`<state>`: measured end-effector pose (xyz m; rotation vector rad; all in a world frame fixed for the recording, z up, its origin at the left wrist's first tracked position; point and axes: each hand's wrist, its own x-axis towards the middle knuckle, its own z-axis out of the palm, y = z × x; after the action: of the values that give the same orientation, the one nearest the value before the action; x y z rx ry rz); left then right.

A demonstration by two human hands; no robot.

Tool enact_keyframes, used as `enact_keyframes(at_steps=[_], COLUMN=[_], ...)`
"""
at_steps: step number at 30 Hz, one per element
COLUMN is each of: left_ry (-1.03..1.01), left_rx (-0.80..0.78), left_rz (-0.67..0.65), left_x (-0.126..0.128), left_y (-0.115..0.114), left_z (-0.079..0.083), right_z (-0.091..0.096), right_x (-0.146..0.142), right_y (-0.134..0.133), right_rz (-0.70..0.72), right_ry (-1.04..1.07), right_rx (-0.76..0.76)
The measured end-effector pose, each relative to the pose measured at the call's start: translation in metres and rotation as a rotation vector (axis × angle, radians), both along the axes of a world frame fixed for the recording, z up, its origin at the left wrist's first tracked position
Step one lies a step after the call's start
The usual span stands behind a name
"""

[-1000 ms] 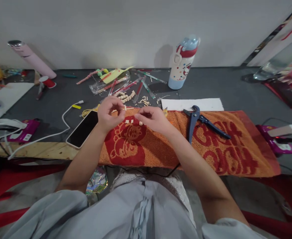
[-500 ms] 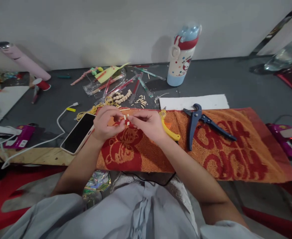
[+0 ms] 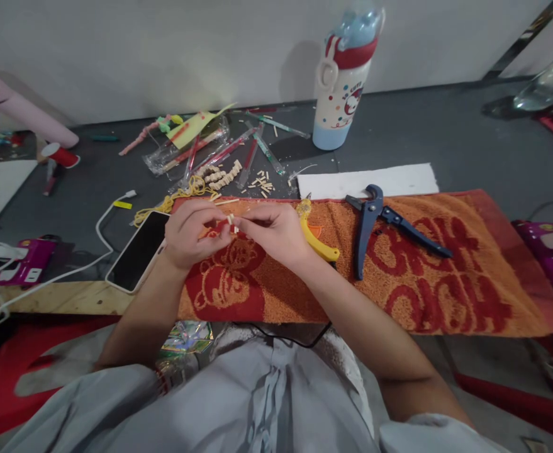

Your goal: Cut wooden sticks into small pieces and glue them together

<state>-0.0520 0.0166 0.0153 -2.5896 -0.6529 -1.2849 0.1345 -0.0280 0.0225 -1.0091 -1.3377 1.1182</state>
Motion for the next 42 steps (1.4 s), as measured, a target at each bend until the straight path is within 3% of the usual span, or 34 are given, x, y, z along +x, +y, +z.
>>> enact_keyframes(at_steps=[3,15,42], left_ry=[0.006,0.009,0.051], left_rx=[-0.045,0.137,0.132], left_rz=[0.021,0.025,-0.033], left_x=[-0.0005,0.0035,-0.0002], left_y=[0.0001,-0.0009,-0.003], left_z=[-0.0007,0.006,0.0068], right_z=[0.0005,-0.0053,-0.0019], right_x=[0.0003,0.0021,0.0035], right_y=[-0.0004,0.0013,0.0012], right_rz=[0.006,-0.042,0.057], right_ry=[-0.018,-0.033,0.044], right_rx=[0.008,0.086,-0.033])
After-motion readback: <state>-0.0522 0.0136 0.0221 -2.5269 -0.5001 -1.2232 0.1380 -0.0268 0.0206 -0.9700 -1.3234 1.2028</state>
